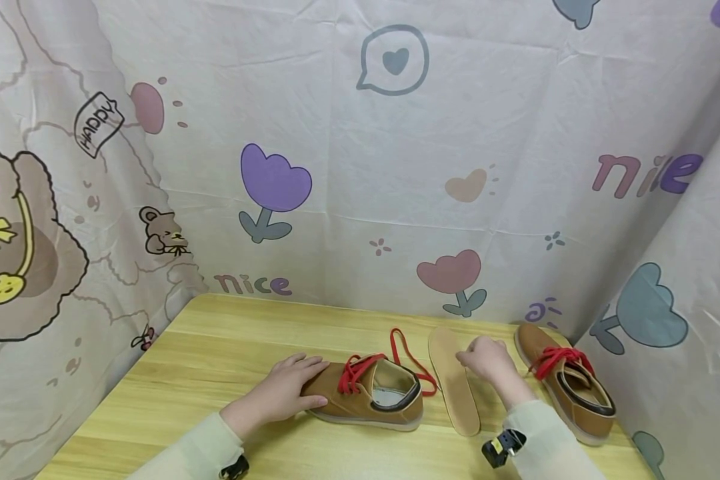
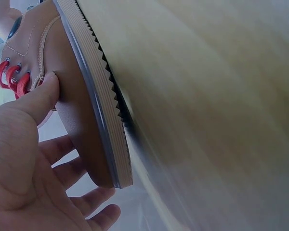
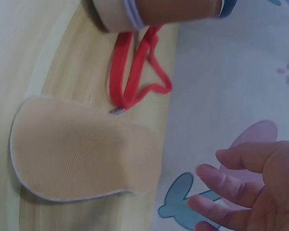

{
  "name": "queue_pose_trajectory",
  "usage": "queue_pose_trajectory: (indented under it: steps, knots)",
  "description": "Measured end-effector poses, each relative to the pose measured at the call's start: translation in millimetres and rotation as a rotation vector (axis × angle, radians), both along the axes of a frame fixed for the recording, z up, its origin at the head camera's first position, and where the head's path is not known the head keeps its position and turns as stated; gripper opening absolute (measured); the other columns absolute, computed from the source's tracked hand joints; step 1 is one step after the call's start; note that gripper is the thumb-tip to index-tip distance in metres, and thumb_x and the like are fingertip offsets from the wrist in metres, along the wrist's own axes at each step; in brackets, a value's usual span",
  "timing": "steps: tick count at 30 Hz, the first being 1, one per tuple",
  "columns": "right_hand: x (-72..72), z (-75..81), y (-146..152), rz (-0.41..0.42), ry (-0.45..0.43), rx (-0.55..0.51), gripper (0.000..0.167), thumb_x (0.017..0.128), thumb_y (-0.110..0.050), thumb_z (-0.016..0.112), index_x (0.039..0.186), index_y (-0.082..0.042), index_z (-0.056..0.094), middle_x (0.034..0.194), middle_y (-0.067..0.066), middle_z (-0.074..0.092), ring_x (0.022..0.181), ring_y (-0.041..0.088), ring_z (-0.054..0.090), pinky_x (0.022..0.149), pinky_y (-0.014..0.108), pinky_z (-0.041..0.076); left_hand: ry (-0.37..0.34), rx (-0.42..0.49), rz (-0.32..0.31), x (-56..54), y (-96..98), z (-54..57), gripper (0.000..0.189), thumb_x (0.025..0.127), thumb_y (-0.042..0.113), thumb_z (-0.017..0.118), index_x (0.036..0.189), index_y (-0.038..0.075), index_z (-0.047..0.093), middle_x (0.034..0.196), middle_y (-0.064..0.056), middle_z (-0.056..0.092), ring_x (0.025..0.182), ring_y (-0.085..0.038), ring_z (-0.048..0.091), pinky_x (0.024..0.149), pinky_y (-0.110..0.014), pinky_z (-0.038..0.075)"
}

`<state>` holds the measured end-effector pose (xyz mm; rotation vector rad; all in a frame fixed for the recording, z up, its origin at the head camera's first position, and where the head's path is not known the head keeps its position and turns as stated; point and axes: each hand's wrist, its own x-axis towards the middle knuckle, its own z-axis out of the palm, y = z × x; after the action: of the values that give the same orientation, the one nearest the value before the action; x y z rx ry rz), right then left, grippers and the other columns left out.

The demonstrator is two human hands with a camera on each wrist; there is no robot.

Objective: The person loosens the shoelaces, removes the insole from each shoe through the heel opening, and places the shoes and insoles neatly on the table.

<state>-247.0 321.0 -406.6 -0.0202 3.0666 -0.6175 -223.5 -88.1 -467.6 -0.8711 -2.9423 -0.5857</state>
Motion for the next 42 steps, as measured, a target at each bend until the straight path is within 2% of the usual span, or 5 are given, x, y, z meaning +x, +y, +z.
queue_pose_trajectory:
  steps: [6,9,15,21,42]
  knots:
    - [13.2,2.2,-11.3,0.029,0.061,-0.027,0.039,0.091,-0.027,0.067,0.056,-0.015,0.055,0.053,-0.005,0.044,0.057,0.016,0.042,0.053,0.031,0.034,-0.002,-0.002,0.002,0.5,0.2,0.6,0.072,0.090,0.054,0.067,0.147,0.012,0.052,0.148,-0.011,0.051,0.137,-0.046,0.040,0.109,-0.063,0.031]
    - [17.5,2.4,-15.5,0.052,0.082,-0.032,0.041,0.091,-0.027,0.067,0.055,-0.016,0.051,0.053,-0.004,0.042,0.062,0.019,0.043,0.057,0.033,0.034,-0.003,-0.003,0.003,0.0,0.2,-0.1,0.072,0.090,0.054,0.067,0.147,0.012,0.052,0.148,-0.011,0.051,0.137,-0.045,0.040,0.109,-0.063,0.031]
    - [23.7,3.8,-23.7,0.072,0.094,-0.035,0.036,0.092,-0.028,0.067,0.061,-0.015,0.057,0.091,0.005,0.069,0.090,0.032,0.053,0.077,0.047,0.043,-0.005,-0.005,0.001,-1.1,0.4,-1.5,0.072,0.090,0.055,0.067,0.147,0.012,0.052,0.149,-0.011,0.051,0.137,-0.045,0.040,0.110,-0.062,0.031]
    - [30.1,3.8,-32.2,0.083,0.111,-0.058,0.031,0.093,-0.027,0.068,0.064,-0.016,0.061,0.115,0.021,0.069,0.106,0.043,0.053,0.090,0.059,0.043,-0.011,-0.006,-0.001,-1.0,1.4,-0.1,0.072,0.091,0.054,0.067,0.147,0.012,0.052,0.149,-0.011,0.051,0.137,-0.045,0.040,0.110,-0.062,0.030]
    - [43.1,-8.5,-58.3,0.122,0.149,-0.122,0.023,0.092,-0.026,0.071,0.072,-0.016,0.069,0.117,0.017,0.067,0.108,0.039,0.054,0.093,0.057,0.045,-0.008,-0.019,0.006,-0.5,1.0,-1.1,0.073,0.090,0.055,0.066,0.148,0.014,0.052,0.149,-0.011,0.051,0.137,-0.044,0.040,0.110,-0.062,0.031]
